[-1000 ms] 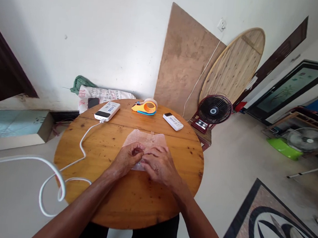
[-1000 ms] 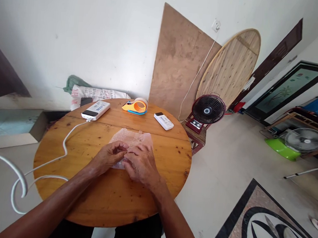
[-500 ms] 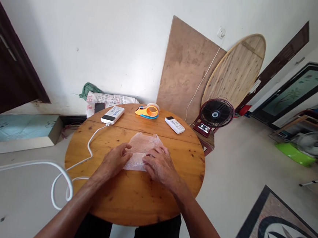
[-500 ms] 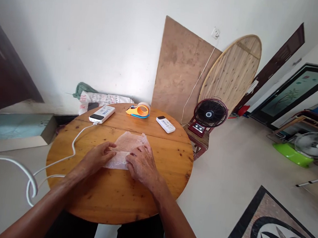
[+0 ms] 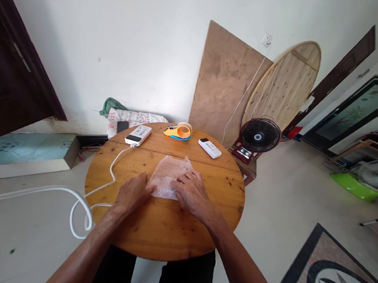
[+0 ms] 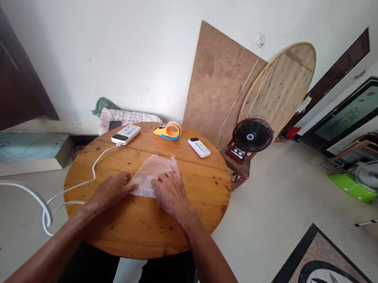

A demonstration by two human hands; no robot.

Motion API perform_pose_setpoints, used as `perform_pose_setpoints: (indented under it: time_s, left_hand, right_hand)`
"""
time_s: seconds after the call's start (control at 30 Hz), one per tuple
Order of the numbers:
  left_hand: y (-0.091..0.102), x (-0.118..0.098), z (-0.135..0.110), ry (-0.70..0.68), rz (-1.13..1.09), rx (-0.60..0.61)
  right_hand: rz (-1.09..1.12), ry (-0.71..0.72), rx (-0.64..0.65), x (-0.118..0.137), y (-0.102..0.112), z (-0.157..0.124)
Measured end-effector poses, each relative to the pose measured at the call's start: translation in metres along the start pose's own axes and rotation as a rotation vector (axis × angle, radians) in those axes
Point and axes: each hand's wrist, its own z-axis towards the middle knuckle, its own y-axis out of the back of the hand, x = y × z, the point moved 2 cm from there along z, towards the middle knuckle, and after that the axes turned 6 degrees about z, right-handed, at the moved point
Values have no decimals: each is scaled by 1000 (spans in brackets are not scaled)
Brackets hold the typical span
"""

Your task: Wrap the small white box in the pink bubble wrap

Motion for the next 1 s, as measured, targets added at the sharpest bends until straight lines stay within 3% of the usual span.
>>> perform_pose_setpoints:
  time_s: [0.1, 0.3, 0.47, 0.57, 0.83, 1.0]
  left_hand:
    - [-5, 2, 6, -36, -137, -16]
    - [-6, -8, 10, -123, -650, 28]
    - [-9, -28, 10, -62, -948, 210]
    - [-12, -34, 10, -33, -1057, 238]
    - [-12, -43, 15, -129, -957, 211]
    - [-11, -55, 12, -187, -737, 84]
  right_hand:
    - [-50, 7, 44, 3, 0, 2]
    - [-87, 15, 82, 10, 0, 7]
    - [-55, 11, 77, 9, 0, 6]
    - [-10, -7, 38, 7, 1, 3]
    - [178, -101, -91, -1, -6, -3]
    - [255, -113, -135, -1, -6, -5]
